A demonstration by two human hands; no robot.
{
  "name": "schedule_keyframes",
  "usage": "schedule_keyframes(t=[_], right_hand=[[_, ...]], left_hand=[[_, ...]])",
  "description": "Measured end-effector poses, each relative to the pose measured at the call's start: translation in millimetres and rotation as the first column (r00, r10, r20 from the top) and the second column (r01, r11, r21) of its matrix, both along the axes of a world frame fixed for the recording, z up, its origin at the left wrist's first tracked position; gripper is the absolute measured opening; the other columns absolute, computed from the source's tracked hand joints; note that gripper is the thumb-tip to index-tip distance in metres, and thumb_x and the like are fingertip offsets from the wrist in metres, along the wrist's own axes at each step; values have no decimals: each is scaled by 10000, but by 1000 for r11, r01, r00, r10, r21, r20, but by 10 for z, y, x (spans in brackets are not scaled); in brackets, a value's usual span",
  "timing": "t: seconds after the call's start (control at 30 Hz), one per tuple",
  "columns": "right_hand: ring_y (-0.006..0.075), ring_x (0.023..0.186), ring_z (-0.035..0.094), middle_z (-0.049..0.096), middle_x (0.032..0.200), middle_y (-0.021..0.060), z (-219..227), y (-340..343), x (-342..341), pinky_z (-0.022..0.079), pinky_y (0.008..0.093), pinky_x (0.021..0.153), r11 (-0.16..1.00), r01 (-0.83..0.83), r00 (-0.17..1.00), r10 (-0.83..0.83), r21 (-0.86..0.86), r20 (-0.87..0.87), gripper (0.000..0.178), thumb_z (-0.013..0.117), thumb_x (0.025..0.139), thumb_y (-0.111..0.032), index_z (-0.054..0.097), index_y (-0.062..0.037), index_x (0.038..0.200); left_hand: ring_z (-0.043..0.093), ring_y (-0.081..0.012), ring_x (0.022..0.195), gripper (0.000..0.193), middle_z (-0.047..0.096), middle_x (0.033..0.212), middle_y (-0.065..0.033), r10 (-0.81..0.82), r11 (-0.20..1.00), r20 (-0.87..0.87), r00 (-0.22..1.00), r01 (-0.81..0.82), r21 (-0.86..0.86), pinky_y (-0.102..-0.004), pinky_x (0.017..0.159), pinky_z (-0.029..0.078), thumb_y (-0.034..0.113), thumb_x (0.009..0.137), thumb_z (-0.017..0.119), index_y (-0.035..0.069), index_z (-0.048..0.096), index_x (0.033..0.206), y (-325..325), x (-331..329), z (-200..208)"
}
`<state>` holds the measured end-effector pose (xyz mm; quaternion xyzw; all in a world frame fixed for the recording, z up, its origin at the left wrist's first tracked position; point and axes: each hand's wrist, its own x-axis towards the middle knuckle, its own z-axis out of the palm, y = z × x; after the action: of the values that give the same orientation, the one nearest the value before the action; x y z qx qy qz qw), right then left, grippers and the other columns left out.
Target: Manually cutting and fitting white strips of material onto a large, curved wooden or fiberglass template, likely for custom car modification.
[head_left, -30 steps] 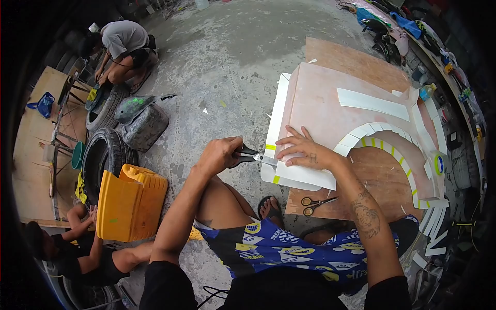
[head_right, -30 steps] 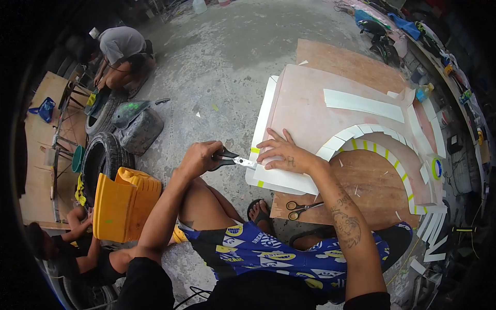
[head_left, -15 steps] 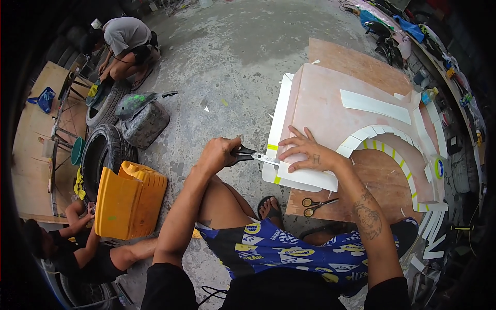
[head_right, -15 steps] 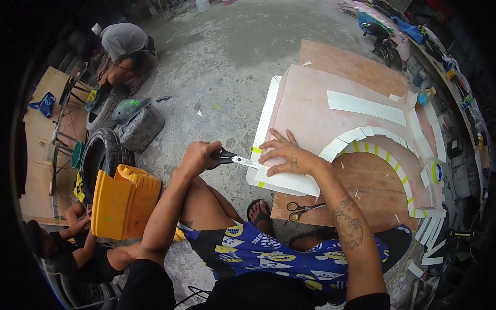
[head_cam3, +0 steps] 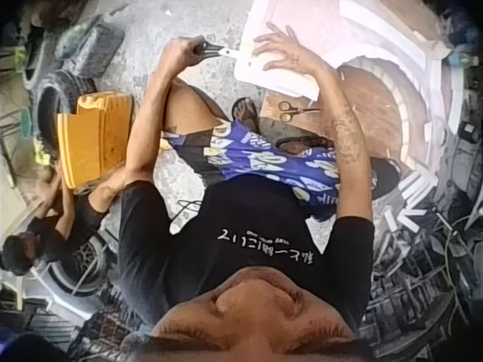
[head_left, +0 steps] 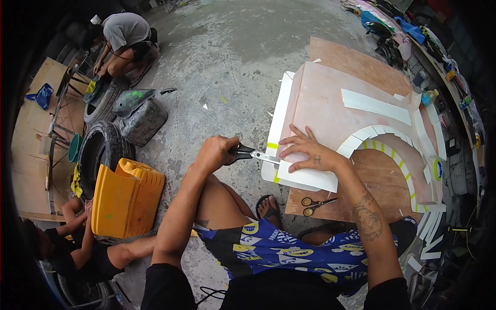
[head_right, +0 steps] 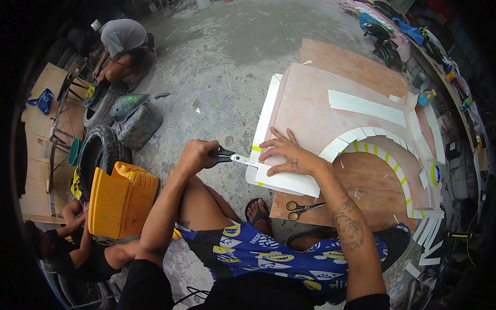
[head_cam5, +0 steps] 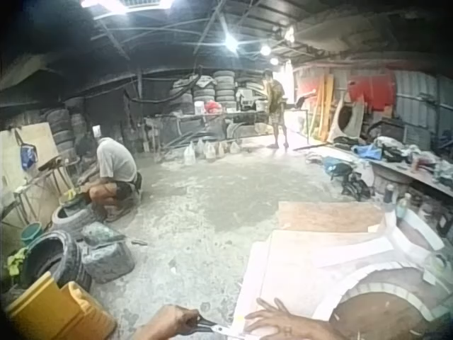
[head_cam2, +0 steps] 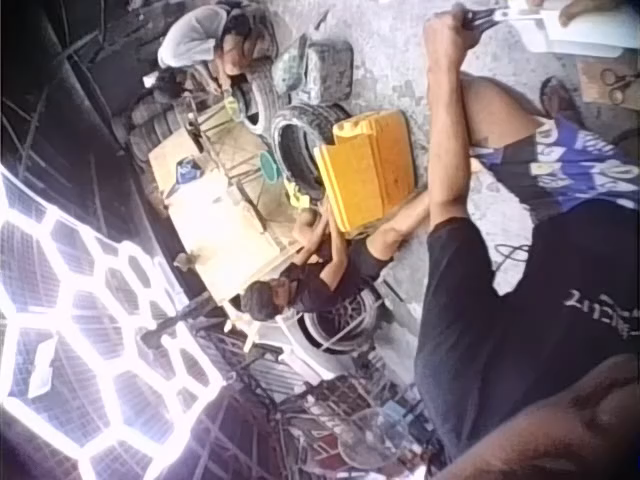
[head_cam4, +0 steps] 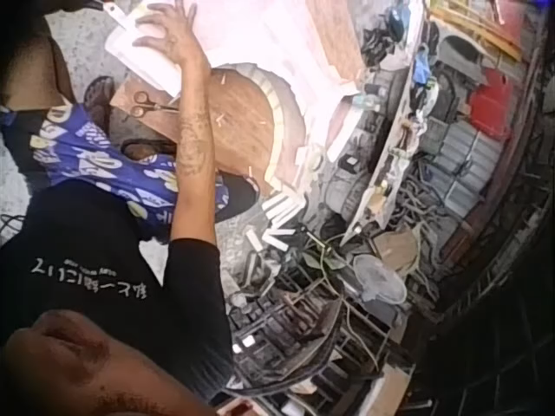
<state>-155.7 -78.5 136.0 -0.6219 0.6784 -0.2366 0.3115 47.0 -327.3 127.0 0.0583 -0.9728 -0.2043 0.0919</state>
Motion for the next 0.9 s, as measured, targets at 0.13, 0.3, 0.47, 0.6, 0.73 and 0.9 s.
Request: schedule_keyframes(t=[0.13,0.3,0.47,0.6,0.73,0.9], right_hand=[[303,1474,42,471,1404,20,8,-7,6,-108,568,1149,1000,-1,1000,1,6,13,404,732,761,-458,668,-230,1088],[304,1474,43,475,1398,19,1,-3,6,-107,565,1151,1000,10,1000,-10,5,4,393,730,765,-452,667,-231,1084],[305,1474,47,477,1395,18,7,-7,1,-109,568,1149,1000,1,1000,-2,10,12,393,729,765,-453,666,-235,1087],[305,1473,52,476,1394,18,3,-14,1,-109,568,1149,1000,-3,1000,3,12,8,403,729,763,-459,664,-237,1092],[305,1473,53,476,1392,19,-6,-10,-3,-107,569,1150,1000,-3,1000,3,4,-9,404,728,763,-463,663,-238,1092],[306,1473,53,482,1382,17,-1,-18,9,-106,570,1150,1000,-6,1000,7,10,-15,405,730,759,-467,664,-239,1087]], left_hand=[[609,-347,634,170,616,658,-126,9,1000,74,997,-10,9,-442,564,469,88,659,695,86,612,807,-41,-45,-12],[579,-333,585,151,580,618,-117,22,998,55,998,-25,50,-411,543,445,62,651,693,74,605,773,-14,-62,31],[573,-340,582,145,573,608,-121,34,999,47,998,-35,20,-417,544,445,55,649,687,69,600,764,-24,-39,-21],[559,-348,574,132,561,595,-129,26,1000,47,999,-26,-2,-421,539,437,49,650,678,61,589,746,-22,28,-63],[549,-345,564,125,553,589,-133,65,997,66,996,-68,44,-418,531,427,45,647,676,59,580,726,-5,21,-27],[592,-355,609,145,595,614,-127,49,998,123,991,-54,37,-443,554,455,58,629,681,77,599,746,-77,-73,58]])
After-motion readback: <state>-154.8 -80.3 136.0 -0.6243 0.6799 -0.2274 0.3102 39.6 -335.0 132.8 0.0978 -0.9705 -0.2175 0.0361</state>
